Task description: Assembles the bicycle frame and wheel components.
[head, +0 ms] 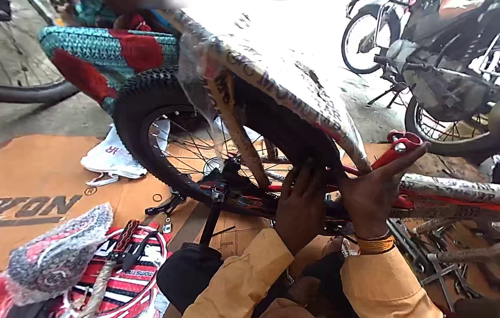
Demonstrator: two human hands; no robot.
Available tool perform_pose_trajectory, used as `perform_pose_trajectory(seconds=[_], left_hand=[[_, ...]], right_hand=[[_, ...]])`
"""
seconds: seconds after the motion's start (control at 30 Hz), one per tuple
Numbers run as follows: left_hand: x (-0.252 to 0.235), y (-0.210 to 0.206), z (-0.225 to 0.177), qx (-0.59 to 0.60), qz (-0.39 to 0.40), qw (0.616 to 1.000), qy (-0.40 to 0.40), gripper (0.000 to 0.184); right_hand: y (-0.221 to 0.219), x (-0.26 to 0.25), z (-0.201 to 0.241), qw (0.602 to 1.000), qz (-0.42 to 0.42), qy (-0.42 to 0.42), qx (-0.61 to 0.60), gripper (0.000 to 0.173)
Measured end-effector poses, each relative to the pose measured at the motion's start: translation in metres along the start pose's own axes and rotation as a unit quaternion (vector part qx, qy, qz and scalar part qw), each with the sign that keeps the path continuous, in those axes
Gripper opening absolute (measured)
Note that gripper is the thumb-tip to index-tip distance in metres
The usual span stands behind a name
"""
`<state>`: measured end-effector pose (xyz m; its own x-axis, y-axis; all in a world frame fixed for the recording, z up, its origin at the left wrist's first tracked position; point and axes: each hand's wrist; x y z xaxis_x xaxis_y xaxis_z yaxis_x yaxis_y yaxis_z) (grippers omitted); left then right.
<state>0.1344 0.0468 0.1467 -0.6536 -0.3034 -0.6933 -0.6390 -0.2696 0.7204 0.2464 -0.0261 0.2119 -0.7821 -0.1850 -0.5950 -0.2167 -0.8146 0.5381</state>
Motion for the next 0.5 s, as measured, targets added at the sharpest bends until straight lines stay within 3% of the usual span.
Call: perform_pose_trajectory(seconds=[0.13,0.3,0.5], left_hand=[[-0.007,0.005,0.006,0.000,0.032,0.999,-0.002,0.050],[-0.028,0.009,0.017,0.034,0.019,0.999,-0.027,0.040],[-0.031,0.008,0.015,0.097,0.007,0.995,-0.030,0.042]], right_hand=[[-0.002,0.000,-0.001,0.999,-0.016,0.025,-0.031,0.150],[-0.001,0.002,-0.003,0.999,-0.009,0.018,-0.028,0.146],[-0.004,0.003,-0.003,0.999,-0.023,0.012,-0.030,0.144]])
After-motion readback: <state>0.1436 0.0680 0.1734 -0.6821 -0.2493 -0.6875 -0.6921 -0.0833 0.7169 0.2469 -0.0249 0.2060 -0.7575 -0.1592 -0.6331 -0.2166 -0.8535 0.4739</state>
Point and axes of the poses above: each hand's wrist, its own x-axis away from the middle knuckle, its own y-axis out of the back of the hand, z = x × y, and after that the axes turned 13 degrees about -x, right-handed
